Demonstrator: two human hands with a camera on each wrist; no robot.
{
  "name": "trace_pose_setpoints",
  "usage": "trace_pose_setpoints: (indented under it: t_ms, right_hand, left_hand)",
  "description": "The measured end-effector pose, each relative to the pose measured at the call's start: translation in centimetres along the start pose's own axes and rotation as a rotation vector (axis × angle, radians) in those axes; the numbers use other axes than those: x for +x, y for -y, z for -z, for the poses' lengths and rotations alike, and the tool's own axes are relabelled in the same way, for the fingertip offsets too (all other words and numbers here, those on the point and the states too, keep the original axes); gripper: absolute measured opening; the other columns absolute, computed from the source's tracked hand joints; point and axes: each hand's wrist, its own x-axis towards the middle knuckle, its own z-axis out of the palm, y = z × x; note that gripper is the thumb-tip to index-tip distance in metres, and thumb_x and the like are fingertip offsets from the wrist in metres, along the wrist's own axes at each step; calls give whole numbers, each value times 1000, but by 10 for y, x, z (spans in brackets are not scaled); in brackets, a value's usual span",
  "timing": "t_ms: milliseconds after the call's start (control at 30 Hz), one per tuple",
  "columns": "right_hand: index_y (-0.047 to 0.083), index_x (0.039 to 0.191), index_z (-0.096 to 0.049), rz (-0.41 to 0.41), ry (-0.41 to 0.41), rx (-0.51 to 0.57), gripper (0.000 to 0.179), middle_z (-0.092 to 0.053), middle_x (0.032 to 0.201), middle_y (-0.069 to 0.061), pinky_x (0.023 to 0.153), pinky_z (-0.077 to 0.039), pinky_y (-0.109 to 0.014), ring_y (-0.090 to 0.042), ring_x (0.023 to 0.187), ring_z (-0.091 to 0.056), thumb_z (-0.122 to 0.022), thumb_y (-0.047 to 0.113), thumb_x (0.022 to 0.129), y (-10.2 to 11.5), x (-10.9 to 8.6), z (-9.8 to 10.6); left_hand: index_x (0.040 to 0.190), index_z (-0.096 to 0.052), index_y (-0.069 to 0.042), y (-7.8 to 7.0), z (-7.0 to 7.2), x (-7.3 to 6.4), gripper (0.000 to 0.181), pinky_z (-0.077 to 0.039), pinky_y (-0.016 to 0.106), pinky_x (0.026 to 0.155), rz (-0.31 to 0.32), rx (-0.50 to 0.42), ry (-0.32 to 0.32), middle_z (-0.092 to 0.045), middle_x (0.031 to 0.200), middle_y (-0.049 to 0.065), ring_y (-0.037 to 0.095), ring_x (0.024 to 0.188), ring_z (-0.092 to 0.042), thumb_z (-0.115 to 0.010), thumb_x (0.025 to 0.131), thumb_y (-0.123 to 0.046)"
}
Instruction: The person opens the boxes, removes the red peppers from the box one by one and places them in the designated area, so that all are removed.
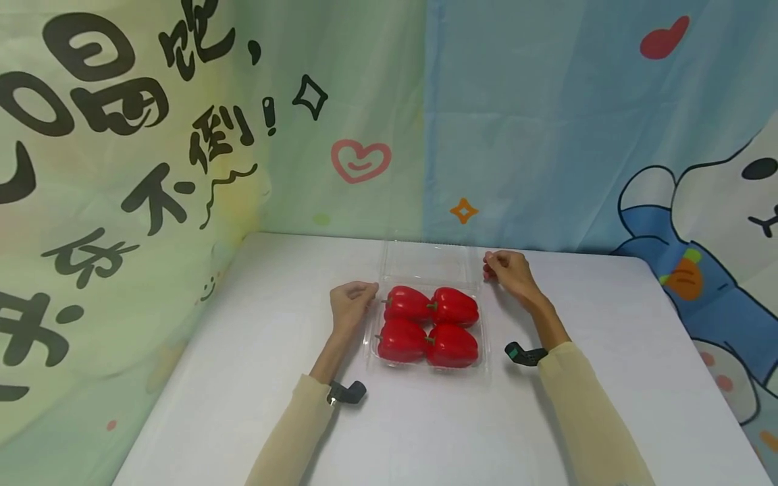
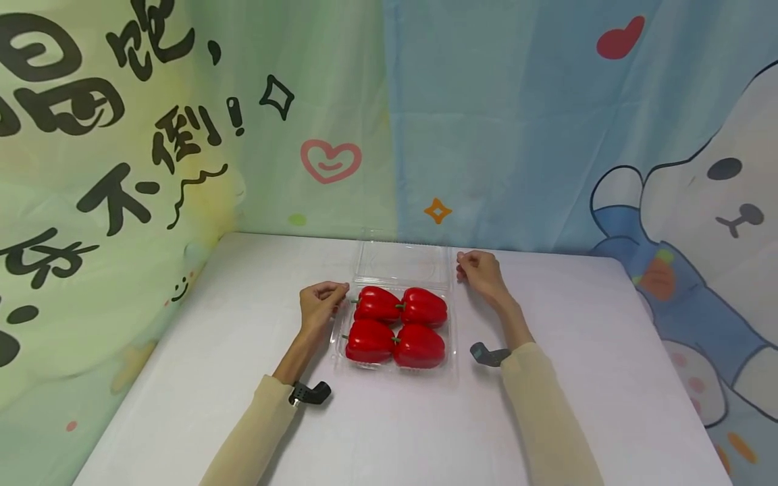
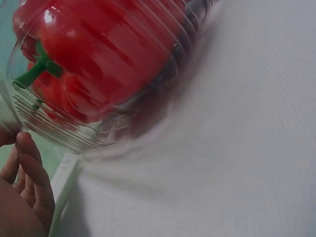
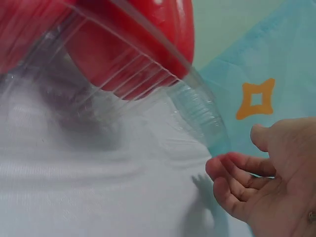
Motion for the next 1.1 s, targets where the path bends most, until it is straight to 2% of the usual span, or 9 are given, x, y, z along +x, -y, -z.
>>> trace_pose_setpoints:
  t_ms: [100, 133, 300, 367, 500, 600, 700, 933, 1100]
  right_hand:
    - [1, 130, -71, 94, -57, -155, 70, -79, 112, -14, 79, -57, -12, -8, 92, -75, -59, 65, 105, -10, 5, 5]
    - [0, 131, -72, 133, -64, -169, 67, -79, 113, -16, 79, -57, -13, -10, 92, -76, -62, 61, 106, -5, 1, 7]
    - [-3, 136, -70, 233, -79, -239, 52, -78, 121, -22, 91, -58, -25, -28, 105, -75, -64, 41, 110, 72, -49, 1]
    - [-2, 140, -69, 239, -79, -275, 49, -76, 128, -24, 98, -57, -24, -35, 112, -72, -62, 37, 111, 100, -67, -4]
    - [4, 142, -70, 248, -84, -267, 42, -76, 133, -18, 103, -52, -18, -26, 116, -72, -67, 31, 109, 123, -86, -5]
    - [9, 141, -73, 261, -87, -235, 39, -79, 131, -14, 105, -50, -18, -13, 113, -71, -73, 28, 106, 133, -98, -5]
    - [12, 139, -74, 291, -74, -226, 38, -80, 129, -12, 105, -49, -18, -8, 110, -71, -77, 26, 103, 139, -107, -5]
    - [11, 136, -75, 375, -31, -282, 45, -80, 128, -11, 101, -49, -16, -27, 111, -73, -87, 19, 93, 142, -134, -16]
    - [12, 134, -76, 389, 12, -281, 51, -81, 127, -7, 101, -54, -24, -29, 109, -74, -93, 15, 86, 137, -153, -27]
  left_hand:
    - [101, -81, 4, 1, 0, 1, 18, -54, 19, 65, 15, -2, -10, -82, 97, 23, 10, 70, -70, -77, 100, -14]
    - [101, -81, 4, 2, 0, 1, 18, -53, 19, 64, 20, -6, -11, -82, 96, 23, 9, 70, -69, -77, 100, -14]
    - [100, -80, 5, 2, 0, 1, 17, -52, 18, 62, 21, -35, -17, -81, 94, 24, 7, 66, -66, -77, 99, -12]
    - [99, -80, 6, 3, 0, 1, 17, -52, 18, 62, 15, -48, -17, -81, 94, 24, 8, 66, -67, -77, 100, -11]
    - [100, -79, 7, 5, 0, 1, 18, -53, 18, 63, 12, -74, -9, -81, 94, 24, 8, 67, -68, -77, 100, -11]
    - [101, -79, 8, 6, -1, 1, 18, -53, 18, 63, 10, -85, -2, -81, 93, 24, 7, 65, -68, -77, 100, -10]
    - [100, -79, 7, 5, -1, 2, 18, -53, 18, 63, 9, -83, -5, -81, 92, 22, 7, 65, -68, -77, 99, -10]
    - [99, -79, 7, 3, -1, 2, 19, -54, 18, 64, 13, -101, -7, -80, 89, 22, 10, 66, -68, -77, 99, -11]
    - [100, -79, 7, 5, -1, 1, 19, -55, 18, 66, 6, -78, 0, -81, 92, 24, 8, 67, -69, -75, 101, -12]
